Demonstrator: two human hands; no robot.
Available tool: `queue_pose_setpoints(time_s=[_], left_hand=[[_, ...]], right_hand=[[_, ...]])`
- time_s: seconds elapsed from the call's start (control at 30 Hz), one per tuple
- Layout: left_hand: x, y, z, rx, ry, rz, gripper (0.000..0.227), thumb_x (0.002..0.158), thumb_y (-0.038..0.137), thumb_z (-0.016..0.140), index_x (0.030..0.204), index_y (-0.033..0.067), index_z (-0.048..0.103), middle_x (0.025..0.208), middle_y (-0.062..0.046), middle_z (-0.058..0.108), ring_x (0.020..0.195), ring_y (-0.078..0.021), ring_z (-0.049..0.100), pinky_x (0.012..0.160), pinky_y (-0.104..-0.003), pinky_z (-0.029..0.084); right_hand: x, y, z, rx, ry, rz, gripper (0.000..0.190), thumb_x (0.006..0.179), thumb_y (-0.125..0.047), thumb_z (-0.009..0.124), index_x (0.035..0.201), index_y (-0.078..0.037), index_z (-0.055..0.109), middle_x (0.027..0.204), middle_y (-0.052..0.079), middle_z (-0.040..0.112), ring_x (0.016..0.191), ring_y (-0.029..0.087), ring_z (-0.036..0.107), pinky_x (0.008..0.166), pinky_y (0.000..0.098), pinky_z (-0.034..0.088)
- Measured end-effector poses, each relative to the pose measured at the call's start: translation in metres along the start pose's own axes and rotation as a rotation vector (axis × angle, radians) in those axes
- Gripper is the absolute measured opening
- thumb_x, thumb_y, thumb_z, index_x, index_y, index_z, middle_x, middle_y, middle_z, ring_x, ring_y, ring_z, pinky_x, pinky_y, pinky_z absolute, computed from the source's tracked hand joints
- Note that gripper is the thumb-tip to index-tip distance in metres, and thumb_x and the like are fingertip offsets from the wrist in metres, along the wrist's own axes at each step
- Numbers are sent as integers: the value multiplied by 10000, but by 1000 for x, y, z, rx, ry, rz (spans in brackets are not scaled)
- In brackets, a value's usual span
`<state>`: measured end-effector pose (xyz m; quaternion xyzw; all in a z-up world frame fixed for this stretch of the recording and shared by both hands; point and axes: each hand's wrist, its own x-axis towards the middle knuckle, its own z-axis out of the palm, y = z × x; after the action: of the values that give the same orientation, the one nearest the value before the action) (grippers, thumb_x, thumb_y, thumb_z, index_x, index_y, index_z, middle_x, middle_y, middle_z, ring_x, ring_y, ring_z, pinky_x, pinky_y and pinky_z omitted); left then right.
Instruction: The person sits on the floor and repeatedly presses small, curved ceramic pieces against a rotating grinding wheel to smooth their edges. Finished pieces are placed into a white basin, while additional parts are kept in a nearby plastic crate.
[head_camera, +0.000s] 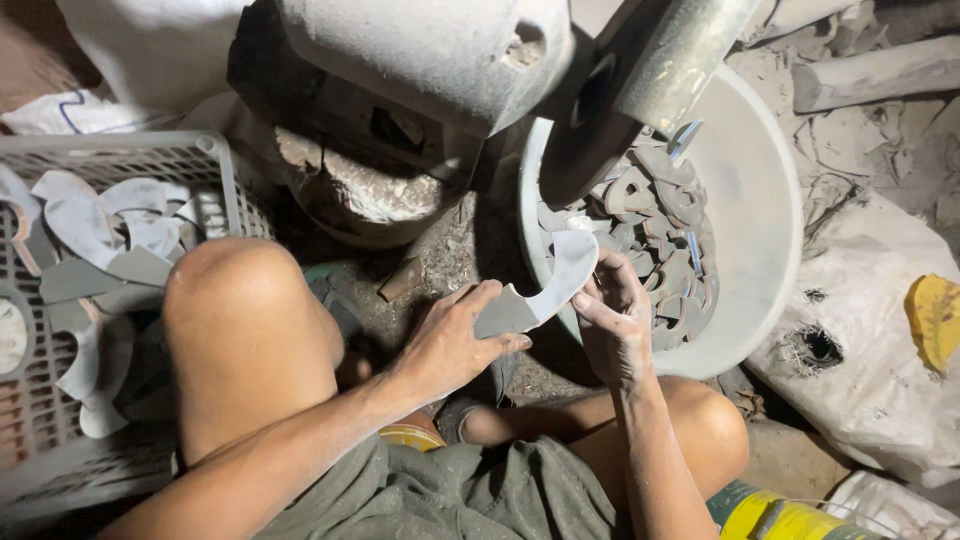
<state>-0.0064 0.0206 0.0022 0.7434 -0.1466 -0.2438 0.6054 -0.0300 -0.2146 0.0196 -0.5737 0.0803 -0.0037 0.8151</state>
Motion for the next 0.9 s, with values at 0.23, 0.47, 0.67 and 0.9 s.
queue_pose_setpoints(time_s=[0.23,0.47,0.67,0.9], left_hand=[[18,13,1,-4,106,247,694,860,269,838,1350,-79,492,1197,-243,649,1063,-334,671,877,-459,571],[51,10,-17,-639,-340,-253,559,914,453,650,1232,-6,632,1104,-196,761,877,-223,761,768,-358,619],[68,15,5,-664,-313,-87,519,887,315,765,1251,-24,617,1073,-154,709,884,-192,704,772,-335,615],[76,15,16,-597,-87,102,521,870,234,805,1280,-33,626,1084,-114,739,965,-160,702,796,-278,605]], right_hand=[[7,-10,-3,-36,50,-8,550,870,-71,778,1360,60,564,1235,123,646,1056,164,630,934,311,522],[32,-23,-3,-124,171,-93,444,891,-27,735,1307,52,601,1193,117,697,1025,150,661,913,278,534],[53,-31,9,-162,100,-142,316,968,21,713,1269,55,622,1131,108,686,994,161,632,889,288,516],[66,-43,19,-261,36,-194,351,912,26,762,1244,35,648,1114,72,700,993,144,651,902,282,529]])
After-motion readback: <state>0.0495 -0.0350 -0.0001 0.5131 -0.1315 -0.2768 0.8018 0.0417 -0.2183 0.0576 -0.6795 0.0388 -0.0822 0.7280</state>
